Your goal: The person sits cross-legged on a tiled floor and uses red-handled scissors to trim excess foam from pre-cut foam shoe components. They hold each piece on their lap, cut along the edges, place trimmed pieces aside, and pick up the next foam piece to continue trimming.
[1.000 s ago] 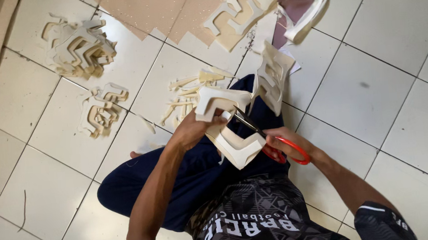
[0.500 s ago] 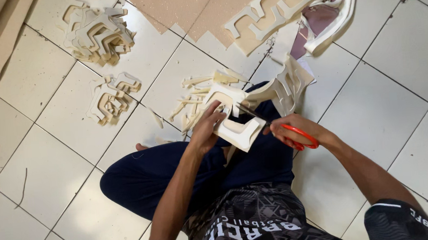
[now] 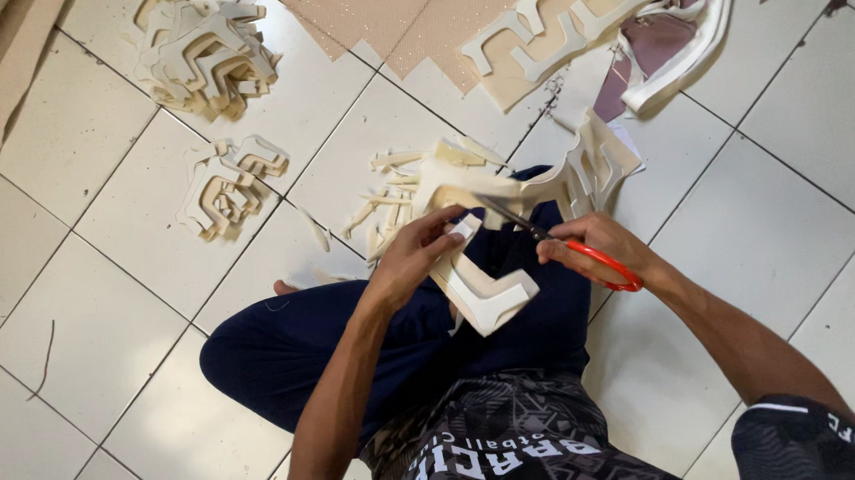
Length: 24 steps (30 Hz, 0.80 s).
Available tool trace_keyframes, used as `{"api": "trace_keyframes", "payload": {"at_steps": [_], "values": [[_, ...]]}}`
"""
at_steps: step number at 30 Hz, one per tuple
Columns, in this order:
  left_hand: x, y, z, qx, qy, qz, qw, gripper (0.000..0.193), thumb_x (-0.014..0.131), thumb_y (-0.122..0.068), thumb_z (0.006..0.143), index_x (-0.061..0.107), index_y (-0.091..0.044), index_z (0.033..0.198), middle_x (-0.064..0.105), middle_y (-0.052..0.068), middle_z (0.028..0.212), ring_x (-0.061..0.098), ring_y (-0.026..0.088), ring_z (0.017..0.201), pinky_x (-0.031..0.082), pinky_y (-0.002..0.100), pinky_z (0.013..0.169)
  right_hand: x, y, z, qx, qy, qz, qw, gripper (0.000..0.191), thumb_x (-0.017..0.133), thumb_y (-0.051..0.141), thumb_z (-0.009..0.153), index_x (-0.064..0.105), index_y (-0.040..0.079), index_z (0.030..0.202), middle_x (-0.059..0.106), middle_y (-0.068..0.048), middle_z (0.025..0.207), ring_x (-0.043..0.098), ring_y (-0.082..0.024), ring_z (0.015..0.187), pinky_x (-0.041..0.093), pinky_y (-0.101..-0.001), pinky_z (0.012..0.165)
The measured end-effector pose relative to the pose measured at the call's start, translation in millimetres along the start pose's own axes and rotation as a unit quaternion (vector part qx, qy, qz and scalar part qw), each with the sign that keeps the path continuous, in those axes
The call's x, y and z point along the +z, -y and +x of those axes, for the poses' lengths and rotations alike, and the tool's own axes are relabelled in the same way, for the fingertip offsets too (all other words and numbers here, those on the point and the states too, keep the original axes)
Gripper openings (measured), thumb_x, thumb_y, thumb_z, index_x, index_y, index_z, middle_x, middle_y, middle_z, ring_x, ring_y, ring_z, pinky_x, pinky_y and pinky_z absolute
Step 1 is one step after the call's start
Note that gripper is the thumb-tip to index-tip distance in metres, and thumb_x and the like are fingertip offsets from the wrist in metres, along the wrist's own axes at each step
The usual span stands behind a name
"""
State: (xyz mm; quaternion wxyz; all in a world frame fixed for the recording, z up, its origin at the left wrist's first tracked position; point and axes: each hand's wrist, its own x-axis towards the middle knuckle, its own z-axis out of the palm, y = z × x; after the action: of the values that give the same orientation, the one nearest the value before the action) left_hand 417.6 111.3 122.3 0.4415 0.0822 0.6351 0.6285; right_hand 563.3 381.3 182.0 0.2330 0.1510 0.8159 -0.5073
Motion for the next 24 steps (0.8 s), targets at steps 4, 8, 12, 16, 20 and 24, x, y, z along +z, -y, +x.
{"api": "trace_keyframes", "payload": {"at_steps": [4, 8, 12, 16, 20, 24], "values": [[-26.6, 19.4, -1.7, 0.095, -0.202, -0.401, 0.888, 0.045, 0.067, -0.004, 0.100, 0.048, 0.006, 0.141, 0.069, 0.007, 0.104, 0.065, 0.012, 0.096, 0.053, 0.025, 0.084, 13.6, -8.8, 5.0, 0.003, -0.050, 0.196, 0.979, 0.047, 0.060, 0.048, 0.096, 0.070, 0.002, 0.102, 0.046, 0.004, 0.054, 0.043, -0.006, 0.040, 0.034, -0.0241, 0.037], [-32.1, 30.8, -9.4, 0.130, -0.122, -0.430, 0.885, 0.039, 0.066, 0.001, 0.102, 0.055, 0.002, 0.139, 0.065, 0.003, 0.103, 0.061, 0.007, 0.083, 0.058, 0.024, 0.080, 62.3, -4.3, 12.0, -0.067, -0.084, 0.243, 0.964, 0.044, 0.063, 0.046, 0.096, 0.064, 0.002, 0.103, 0.049, 0.005, 0.060, 0.044, -0.004, 0.045, 0.034, -0.0222, 0.040], [-25.9, 20.7, -25.8, 0.054, -0.095, -0.437, 0.893, 0.045, 0.063, 0.000, 0.093, 0.057, 0.000, 0.138, 0.070, 0.005, 0.115, 0.067, 0.008, 0.091, 0.056, 0.022, 0.076, 116.7, 13.2, 20.9, -0.146, -0.117, 0.249, 0.950, 0.048, 0.057, 0.051, 0.101, 0.062, 0.003, 0.097, 0.049, 0.003, 0.059, 0.045, -0.004, 0.045, 0.035, -0.0207, 0.042], [-24.5, -3.2, -37.0, 0.087, -0.056, -0.413, 0.905, 0.043, 0.063, 0.005, 0.090, 0.060, 0.000, 0.132, 0.068, 0.008, 0.113, 0.069, 0.013, 0.100, 0.058, 0.026, 0.088, 146.7, 34.1, 31.5, -0.146, -0.074, 0.358, 0.919, 0.049, 0.055, 0.050, 0.101, 0.058, 0.001, 0.100, 0.052, 0.000, 0.066, 0.048, -0.006, 0.048, 0.039, -0.0214, 0.043], [-23.8, -20.3, -42.8, 0.161, -0.069, -0.371, 0.912, 0.023, 0.068, 0.004, 0.097, 0.061, 0.002, 0.119, 0.067, 0.009, 0.110, 0.066, 0.014, 0.099, 0.055, 0.028, 0.088, 153.0, 49.1, 35.0, -0.146, -0.071, 0.352, 0.922, 0.050, 0.051, 0.051, 0.103, 0.059, 0.002, 0.102, 0.052, 0.000, 0.066, 0.048, -0.006, 0.048, 0.041, -0.0215, 0.045], [-20.7, -28.1, -47.6, 0.211, -0.173, -0.374, 0.887, 0.018, 0.067, 0.001, 0.094, 0.061, 0.002, 0.111, 0.067, 0.008, 0.105, 0.065, 0.012, 0.095, 0.054, 0.028, 0.085, 152.7, 63.6, 38.0, -0.180, -0.065, 0.386, 0.903, 0.052, 0.051, 0.053, 0.102, 0.058, 0.002, 0.106, 0.051, 0.000, 0.070, 0.050, -0.006, 0.052, 0.043, -0.0227, 0.048]]}}
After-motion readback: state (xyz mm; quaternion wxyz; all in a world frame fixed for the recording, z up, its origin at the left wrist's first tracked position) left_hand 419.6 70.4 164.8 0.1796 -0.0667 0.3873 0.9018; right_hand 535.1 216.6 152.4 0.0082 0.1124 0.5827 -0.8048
